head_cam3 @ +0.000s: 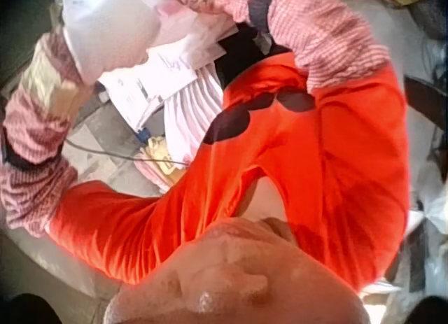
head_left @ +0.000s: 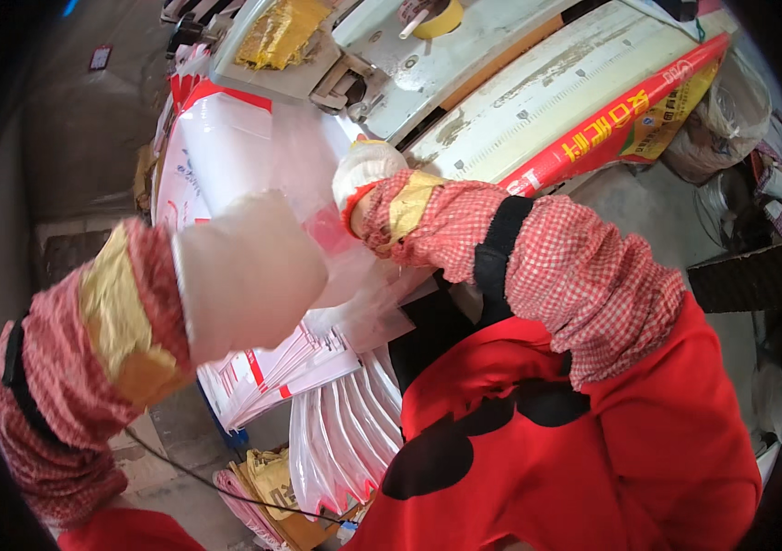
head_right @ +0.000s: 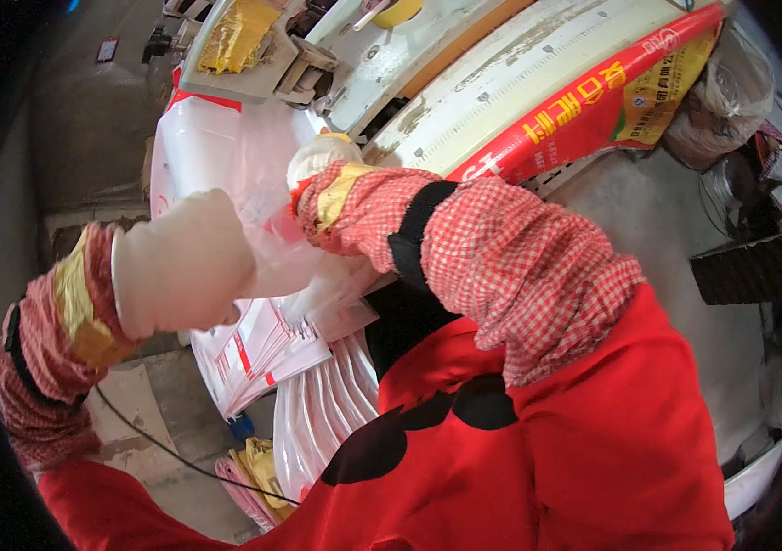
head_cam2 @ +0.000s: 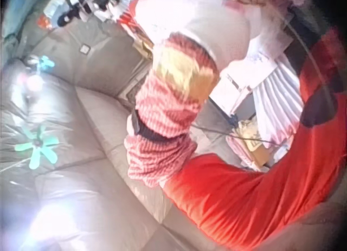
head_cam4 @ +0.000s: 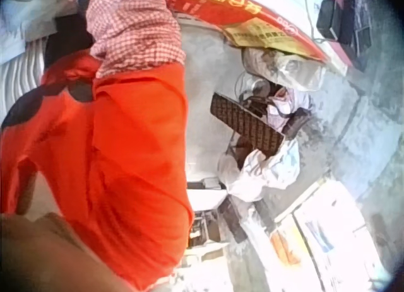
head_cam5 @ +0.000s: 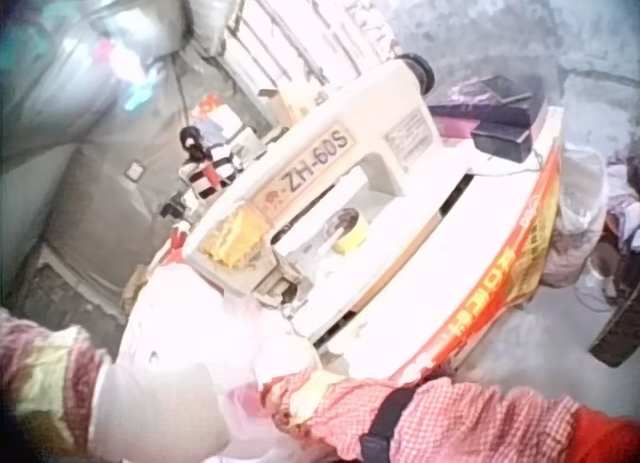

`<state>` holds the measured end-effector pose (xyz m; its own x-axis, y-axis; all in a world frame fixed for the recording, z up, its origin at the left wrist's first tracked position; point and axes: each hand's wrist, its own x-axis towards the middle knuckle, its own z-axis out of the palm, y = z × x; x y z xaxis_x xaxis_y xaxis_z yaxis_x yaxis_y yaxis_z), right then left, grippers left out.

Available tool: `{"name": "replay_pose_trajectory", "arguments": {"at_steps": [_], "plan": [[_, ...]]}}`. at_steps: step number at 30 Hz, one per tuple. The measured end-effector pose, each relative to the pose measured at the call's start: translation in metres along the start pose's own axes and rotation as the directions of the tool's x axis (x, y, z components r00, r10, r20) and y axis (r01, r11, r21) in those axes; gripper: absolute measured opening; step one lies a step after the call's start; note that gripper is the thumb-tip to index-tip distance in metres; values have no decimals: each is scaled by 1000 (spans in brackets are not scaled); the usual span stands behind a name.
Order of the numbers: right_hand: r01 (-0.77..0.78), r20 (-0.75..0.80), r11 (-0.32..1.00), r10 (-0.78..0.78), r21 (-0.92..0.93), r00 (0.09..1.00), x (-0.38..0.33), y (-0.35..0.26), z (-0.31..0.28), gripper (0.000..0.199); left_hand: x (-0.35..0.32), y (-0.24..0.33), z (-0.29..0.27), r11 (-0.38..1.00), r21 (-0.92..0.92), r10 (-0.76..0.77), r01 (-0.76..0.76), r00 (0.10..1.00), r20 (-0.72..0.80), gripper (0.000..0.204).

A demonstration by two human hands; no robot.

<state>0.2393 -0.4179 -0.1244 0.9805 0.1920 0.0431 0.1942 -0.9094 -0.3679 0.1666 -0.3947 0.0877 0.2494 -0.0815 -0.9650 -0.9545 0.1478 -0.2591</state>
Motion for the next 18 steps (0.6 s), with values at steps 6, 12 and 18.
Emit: {"name": "replay_pose_trajectory", "arguments": {"at_steps": [6,12,18], "plan": [[-237,-187,960,263,150,946,-12,-18,7,35,8,-2,11,985,67,170,-158,851,-498,39],[-106,-38,991,109,81,993,-24,-1,-24,29,-15,13,17,946,-32,196,-322,647,-737,6],[-212,66,921,202,327,977,-10,-5,-17,25,-2,47,10,802,-595,-193,-53,919,-343,9]]}}
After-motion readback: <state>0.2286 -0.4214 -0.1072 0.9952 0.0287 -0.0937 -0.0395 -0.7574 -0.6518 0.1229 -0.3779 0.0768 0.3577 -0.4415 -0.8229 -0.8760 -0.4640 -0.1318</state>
